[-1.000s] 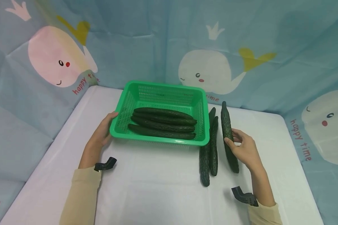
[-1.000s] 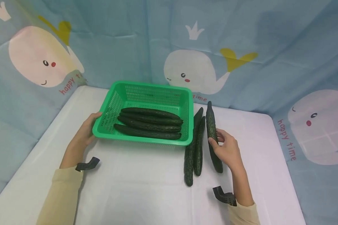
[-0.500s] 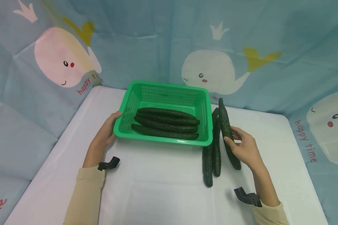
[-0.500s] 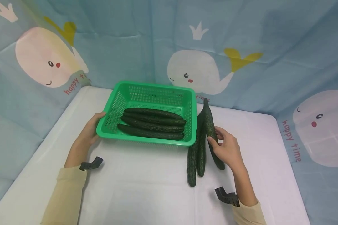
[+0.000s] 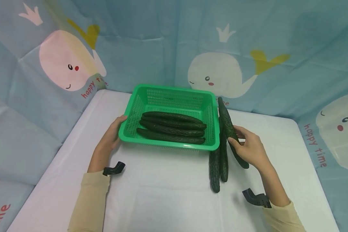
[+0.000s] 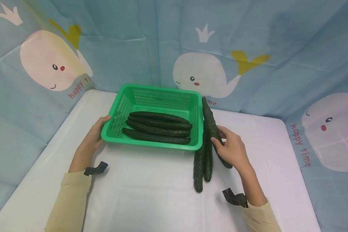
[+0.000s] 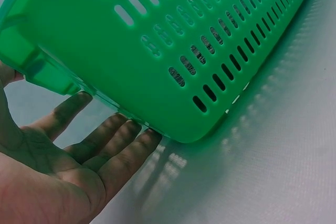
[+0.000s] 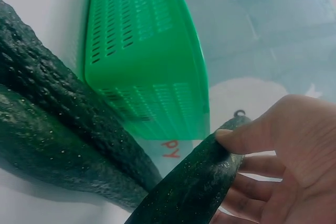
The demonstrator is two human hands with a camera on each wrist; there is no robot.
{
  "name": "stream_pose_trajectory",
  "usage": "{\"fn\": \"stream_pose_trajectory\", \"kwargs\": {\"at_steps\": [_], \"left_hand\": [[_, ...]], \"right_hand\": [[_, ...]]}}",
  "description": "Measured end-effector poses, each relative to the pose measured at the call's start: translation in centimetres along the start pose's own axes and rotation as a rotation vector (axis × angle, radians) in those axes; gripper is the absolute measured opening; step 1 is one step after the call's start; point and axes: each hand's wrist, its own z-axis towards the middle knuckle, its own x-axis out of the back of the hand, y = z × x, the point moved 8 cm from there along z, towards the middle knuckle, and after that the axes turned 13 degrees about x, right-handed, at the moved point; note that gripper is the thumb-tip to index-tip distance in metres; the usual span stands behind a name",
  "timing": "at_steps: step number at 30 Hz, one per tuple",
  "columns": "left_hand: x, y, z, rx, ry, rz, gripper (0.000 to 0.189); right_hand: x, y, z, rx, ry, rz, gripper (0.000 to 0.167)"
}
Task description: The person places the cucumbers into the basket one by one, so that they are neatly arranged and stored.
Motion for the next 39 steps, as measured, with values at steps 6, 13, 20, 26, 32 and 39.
{"fn": "stream_pose_trajectory", "kwargs": {"at_steps": [6, 13, 20, 26, 32, 39], "left_hand": [[0.1, -0.1, 0.0, -0.005, 0.009, 0.002, 0.077], [0.2, 0.0, 0.1, -0.017, 0.034, -0.003, 0.076], [-0.1, -0.1, 0.3, -0.016, 0.002, -0.013, 0.074], [0.2, 0.3, 0.2, -0.036, -0.021, -0.038, 0.074], [0.1, 0.0, 0.1, -0.016, -0.016, -0.022, 0.074], [0.2, -0.1, -0.1, -0.032, -0.015, -0.038, 0.072]], "right_hand": [[0.4, -0.7, 0.8, 0.037, -0.002, -0.023, 0.053], [0.9, -1.7, 2.0, 0.071, -0.027, -0.048, 0.053], [1.3, -2.8, 3.6, 0.118, -0.090, -0.085, 0.053], [1.1, -4.2, 5.8, 0.180, -0.119, -0.099, 0.053], [0.6, -5.1, 7.4, 0.214, -0.143, -0.133, 0.051], [-0.1, -6.8, 9.1, 0.285, -0.149, -0.178, 0.050]]}}
